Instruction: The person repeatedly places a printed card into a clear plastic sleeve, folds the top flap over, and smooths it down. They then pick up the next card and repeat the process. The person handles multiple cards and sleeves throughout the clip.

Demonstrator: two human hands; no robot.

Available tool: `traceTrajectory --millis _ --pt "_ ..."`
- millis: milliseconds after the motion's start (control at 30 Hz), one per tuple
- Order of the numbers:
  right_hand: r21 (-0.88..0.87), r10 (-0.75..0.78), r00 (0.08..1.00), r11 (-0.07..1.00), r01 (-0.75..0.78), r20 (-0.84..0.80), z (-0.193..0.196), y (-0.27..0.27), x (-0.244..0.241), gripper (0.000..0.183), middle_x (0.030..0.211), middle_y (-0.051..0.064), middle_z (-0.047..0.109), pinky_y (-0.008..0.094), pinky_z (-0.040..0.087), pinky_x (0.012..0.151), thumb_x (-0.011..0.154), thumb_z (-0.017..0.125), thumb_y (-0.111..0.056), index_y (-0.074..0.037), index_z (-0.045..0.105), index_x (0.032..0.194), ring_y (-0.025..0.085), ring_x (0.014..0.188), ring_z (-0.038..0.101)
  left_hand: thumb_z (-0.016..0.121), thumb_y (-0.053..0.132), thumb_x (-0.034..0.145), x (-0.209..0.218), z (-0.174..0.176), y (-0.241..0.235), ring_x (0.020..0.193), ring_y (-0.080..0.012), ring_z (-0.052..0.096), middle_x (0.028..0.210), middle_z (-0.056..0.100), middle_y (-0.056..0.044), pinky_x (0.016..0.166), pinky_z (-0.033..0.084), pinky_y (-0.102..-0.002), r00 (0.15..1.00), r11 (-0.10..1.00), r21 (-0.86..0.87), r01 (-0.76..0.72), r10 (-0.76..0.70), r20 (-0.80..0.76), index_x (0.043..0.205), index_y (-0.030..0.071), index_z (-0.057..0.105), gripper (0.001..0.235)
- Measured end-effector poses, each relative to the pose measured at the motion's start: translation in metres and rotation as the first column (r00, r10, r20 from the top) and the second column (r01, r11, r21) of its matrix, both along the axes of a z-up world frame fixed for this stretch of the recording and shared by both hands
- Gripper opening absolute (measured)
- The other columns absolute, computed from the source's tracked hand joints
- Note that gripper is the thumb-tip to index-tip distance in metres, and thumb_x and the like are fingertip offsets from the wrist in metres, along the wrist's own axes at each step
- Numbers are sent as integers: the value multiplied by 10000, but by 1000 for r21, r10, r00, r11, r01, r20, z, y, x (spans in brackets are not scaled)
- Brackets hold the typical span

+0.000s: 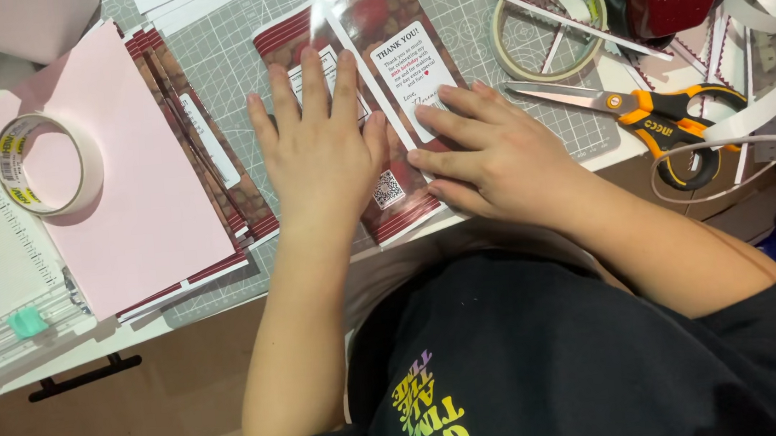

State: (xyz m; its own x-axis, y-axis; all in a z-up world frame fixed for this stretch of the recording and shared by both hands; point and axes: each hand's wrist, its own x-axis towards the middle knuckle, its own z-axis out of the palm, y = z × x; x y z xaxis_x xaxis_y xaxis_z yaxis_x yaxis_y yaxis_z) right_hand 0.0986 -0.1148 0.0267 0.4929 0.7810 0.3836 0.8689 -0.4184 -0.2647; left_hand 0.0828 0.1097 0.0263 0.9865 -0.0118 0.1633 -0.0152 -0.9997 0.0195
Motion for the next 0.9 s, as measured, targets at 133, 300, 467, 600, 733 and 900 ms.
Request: traceTrajectory --millis 133,300,467,600,733,900 --pt "6 -3 1000 1000 3 -9 -3 0 0 280 1388 164 638 615 449 1091 977 738 -345 -153 773 1178 438 1312 561 562 486 1005 2 2 2 1479 -461 326 1634 390 -110 1197 174 -652 998 998 -57 10 -13 -62 1575 177 450 658" --pt "-1 -4 1000 1000 4 -3 -5 -1 0 281 1386 166 639 612 450 1096 969 748 -346 -158 773 1177 444 1320 560 536 483 1018 5 1 2 1495 -457 287 1644 376 -97 1197 171 -663 997 997 -75 16 -22 -79 1587 171 423 659" --pt "17 -11 1000 1000 11 -21 -4 -1 0 262 1390 165 646 613 449 1099 971 754 -335 -158 778 1163 449 1323 566 555 456 1020 6 1 2 1503 -447 274 1646 373 -98 1206 172 -652 997 996 -89 28 -34 -68 1590 158 417 658" --pt "4 -6 1000 1000 6 -21 -4 -1 0 269 1394 167 643 610 432 1116 973 746 -335 -157 776 1173 450 1335 558 508 450 1030 9 3 5 1527 -426 214 1667 327 -94 1217 123 -651 991 990 -140 11 -30 -131 1605 173 371 654" --pt "-4 2 1000 1000 -2 -14 -3 -1 0 279 1393 170 640 618 444 1099 968 755 -331 -151 769 1181 447 1331 559 493 420 1043 18 9 11 1533 -391 199 1674 301 -45 1193 99 -692 981 988 -157 4 -34 -189 1607 205 356 619" --pt "-6 -2 1000 1000 2 -12 -4 -1 1 290 1405 171 639 621 436 1107 961 762 -337 -160 765 1191 452 1337 560 429 440 1071 36 11 13 1537 -389 153 1680 254 -6 1174 67 -732 974 990 -140 -20 -12 -226 1602 266 360 563"
